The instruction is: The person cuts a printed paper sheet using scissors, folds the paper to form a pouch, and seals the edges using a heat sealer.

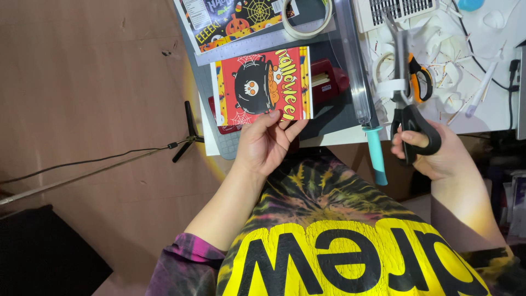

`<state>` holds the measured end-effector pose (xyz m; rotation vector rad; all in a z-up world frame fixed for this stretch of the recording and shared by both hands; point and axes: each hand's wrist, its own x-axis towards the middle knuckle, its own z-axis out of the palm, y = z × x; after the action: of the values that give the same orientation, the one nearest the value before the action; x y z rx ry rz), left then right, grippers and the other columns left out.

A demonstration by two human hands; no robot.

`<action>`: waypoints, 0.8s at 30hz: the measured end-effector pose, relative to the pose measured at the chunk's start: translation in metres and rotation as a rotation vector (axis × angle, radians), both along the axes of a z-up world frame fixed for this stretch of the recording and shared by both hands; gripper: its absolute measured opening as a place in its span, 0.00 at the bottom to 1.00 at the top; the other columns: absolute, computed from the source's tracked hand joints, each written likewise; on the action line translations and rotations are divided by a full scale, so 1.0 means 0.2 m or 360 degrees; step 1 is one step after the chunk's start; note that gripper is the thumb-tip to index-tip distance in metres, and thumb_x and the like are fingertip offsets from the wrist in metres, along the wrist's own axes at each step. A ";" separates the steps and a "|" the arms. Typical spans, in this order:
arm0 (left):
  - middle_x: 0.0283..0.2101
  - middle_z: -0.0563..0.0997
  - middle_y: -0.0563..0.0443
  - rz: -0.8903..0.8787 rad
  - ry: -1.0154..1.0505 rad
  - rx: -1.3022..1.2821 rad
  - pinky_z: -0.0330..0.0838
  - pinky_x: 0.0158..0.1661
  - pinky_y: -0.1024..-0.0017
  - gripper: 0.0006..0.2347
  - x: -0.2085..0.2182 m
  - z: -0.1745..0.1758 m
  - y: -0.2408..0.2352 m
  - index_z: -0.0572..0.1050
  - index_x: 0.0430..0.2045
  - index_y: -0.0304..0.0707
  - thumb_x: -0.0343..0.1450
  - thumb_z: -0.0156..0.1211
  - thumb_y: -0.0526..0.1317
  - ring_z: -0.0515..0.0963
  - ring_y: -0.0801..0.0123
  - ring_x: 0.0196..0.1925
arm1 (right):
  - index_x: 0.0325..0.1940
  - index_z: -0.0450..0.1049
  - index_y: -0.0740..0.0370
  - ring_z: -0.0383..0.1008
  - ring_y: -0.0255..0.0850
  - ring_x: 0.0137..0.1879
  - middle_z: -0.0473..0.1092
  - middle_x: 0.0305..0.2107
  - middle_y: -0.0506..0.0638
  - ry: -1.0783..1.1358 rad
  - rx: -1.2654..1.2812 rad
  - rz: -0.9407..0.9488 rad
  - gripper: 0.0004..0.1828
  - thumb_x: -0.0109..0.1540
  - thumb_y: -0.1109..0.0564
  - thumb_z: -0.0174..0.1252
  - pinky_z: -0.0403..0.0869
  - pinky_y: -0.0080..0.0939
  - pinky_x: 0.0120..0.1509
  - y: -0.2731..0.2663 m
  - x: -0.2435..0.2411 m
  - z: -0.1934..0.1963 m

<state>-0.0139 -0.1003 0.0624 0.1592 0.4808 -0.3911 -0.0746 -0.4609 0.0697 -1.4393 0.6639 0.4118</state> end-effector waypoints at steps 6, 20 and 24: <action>0.52 0.78 0.35 -0.0053 -0.0052 0.0024 0.76 0.56 0.44 0.19 -0.01 -0.02 -0.01 0.66 0.56 0.25 0.70 0.60 0.28 0.79 0.50 0.56 | 0.47 0.73 0.61 0.69 0.36 0.34 0.71 0.33 0.52 -0.0209 0.0509 -0.0310 0.15 0.56 0.62 0.63 0.68 0.29 0.36 0.14 -0.05 0.01; 0.53 0.79 0.39 -0.0056 -0.0137 0.0119 0.78 0.53 0.44 0.22 -0.01 0.01 -0.02 0.65 0.60 0.32 0.69 0.60 0.27 0.79 0.53 0.56 | 0.71 0.64 0.68 0.62 0.63 0.73 0.62 0.68 0.68 -0.0617 0.1359 0.0426 0.53 0.58 0.26 0.69 0.60 0.60 0.78 0.38 0.10 0.22; 0.55 0.77 0.40 -0.0035 -0.0227 0.0119 0.78 0.53 0.44 0.23 0.02 0.02 -0.02 0.63 0.61 0.35 0.70 0.60 0.27 0.78 0.55 0.57 | 0.42 0.77 0.55 0.75 0.42 0.36 0.75 0.34 0.48 -0.0384 0.0537 -0.0065 0.35 0.56 0.22 0.65 0.75 0.42 0.46 0.23 0.16 0.07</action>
<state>-0.0105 -0.1044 0.0654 0.2632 0.3532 -0.3806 -0.0419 -0.4154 0.0846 -1.1300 0.4054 0.2954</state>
